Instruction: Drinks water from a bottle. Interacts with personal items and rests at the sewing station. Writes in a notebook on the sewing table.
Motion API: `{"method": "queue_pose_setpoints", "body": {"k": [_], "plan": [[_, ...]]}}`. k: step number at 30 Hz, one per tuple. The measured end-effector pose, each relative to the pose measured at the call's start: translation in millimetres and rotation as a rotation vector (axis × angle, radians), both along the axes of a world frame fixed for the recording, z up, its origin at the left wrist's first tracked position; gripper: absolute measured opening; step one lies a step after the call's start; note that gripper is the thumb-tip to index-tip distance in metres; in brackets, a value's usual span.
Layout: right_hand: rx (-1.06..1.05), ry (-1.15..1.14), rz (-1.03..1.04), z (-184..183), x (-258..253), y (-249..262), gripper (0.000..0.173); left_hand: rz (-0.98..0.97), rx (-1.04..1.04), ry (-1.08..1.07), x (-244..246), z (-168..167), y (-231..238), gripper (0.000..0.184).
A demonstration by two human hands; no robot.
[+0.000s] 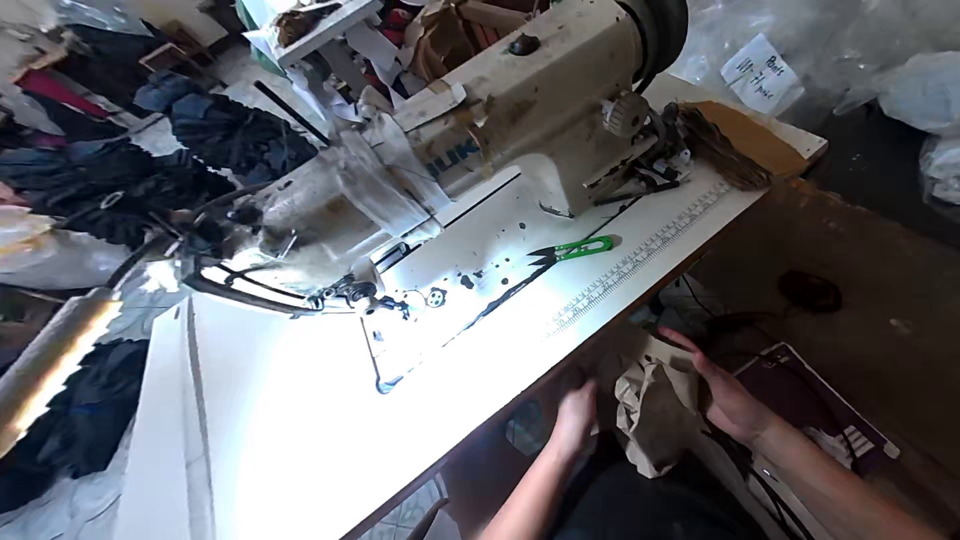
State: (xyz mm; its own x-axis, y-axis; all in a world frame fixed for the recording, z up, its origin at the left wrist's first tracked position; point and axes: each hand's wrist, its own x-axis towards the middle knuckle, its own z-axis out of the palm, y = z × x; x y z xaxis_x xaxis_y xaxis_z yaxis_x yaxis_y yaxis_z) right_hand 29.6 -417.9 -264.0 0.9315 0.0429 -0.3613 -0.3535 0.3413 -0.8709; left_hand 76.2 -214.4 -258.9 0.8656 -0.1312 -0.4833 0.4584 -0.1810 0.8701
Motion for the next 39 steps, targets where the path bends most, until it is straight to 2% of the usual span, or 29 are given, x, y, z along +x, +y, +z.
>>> {"method": "queue_pose_setpoints", "body": {"k": [1,3,6,8,10,13,17,18,21,22,23,25,26,28,31,32,33,36,38,39], "plan": [[-0.048,-0.054,0.029,0,-1,0,0.107,0.049,-0.017,0.008,0,-1,1,0.042],[-0.202,-0.154,0.109,4,0,-5,0.072,0.039,-0.061,0.020,-2,2,5,0.039],[-0.390,-0.284,0.214,16,8,-23,0.028,-0.242,-0.260,-0.096,-8,12,16,0.028],[-0.316,-0.317,0.108,30,12,-29,0.011,-0.414,-0.330,-0.274,-11,21,25,0.035],[-0.163,-0.378,-0.007,45,18,-28,0.007,-0.412,-0.324,-0.409,-18,37,37,0.036],[-0.059,-0.578,0.028,66,36,-20,0.010,-0.217,-0.342,-0.520,-25,63,65,0.030],[-0.110,-0.815,0.294,78,63,4,0.016,0.014,-0.364,-0.561,-23,83,108,0.022],[-0.136,-0.838,0.330,78,67,15,0.025,0.083,-0.385,-0.532,-22,85,113,0.021],[-0.194,-0.826,0.354,72,66,60,0.085,0.282,-0.383,-0.507,-21,89,106,0.024],[-0.184,-0.800,0.354,71,62,77,0.097,0.302,-0.375,-0.553,-23,85,99,0.027],[-0.173,-0.787,0.351,70,57,91,0.101,0.316,-0.378,-0.594,-24,80,90,0.026],[-0.211,-0.833,0.346,69,48,111,0.094,0.282,-0.411,-0.662,-27,69,77,0.023],[-0.261,-0.863,0.321,70,45,117,0.087,0.202,-0.416,-0.688,-29,63,75,0.026],[-0.333,-0.916,0.247,68,43,121,0.077,-0.019,-0.302,-0.789,-31,54,76,0.052],[-0.298,-1.006,0.234,70,37,117,0.062,-0.171,-0.028,-0.965,-31,54,78,0.085],[-0.252,-1.012,0.251,72,36,114,0.059,-0.214,0.034,-0.994,-31,57,78,0.089],[-0.173,-0.989,0.265,72,35,112,0.059,-0.260,0.066,-1.009,-31,59,78,0.083],[0.052,-0.809,0.238,69,27,108,0.068,-0.289,0.110,-1.083,-24,61,77,0.050],[-0.028,-0.714,0.179,72,22,104,0.078,-0.173,0.139,-1.181,-17,62,79,0.040],[-0.082,-0.658,0.185,73,20,101,0.083,-0.081,0.136,-1.241,-14,64,80,0.042]]}}
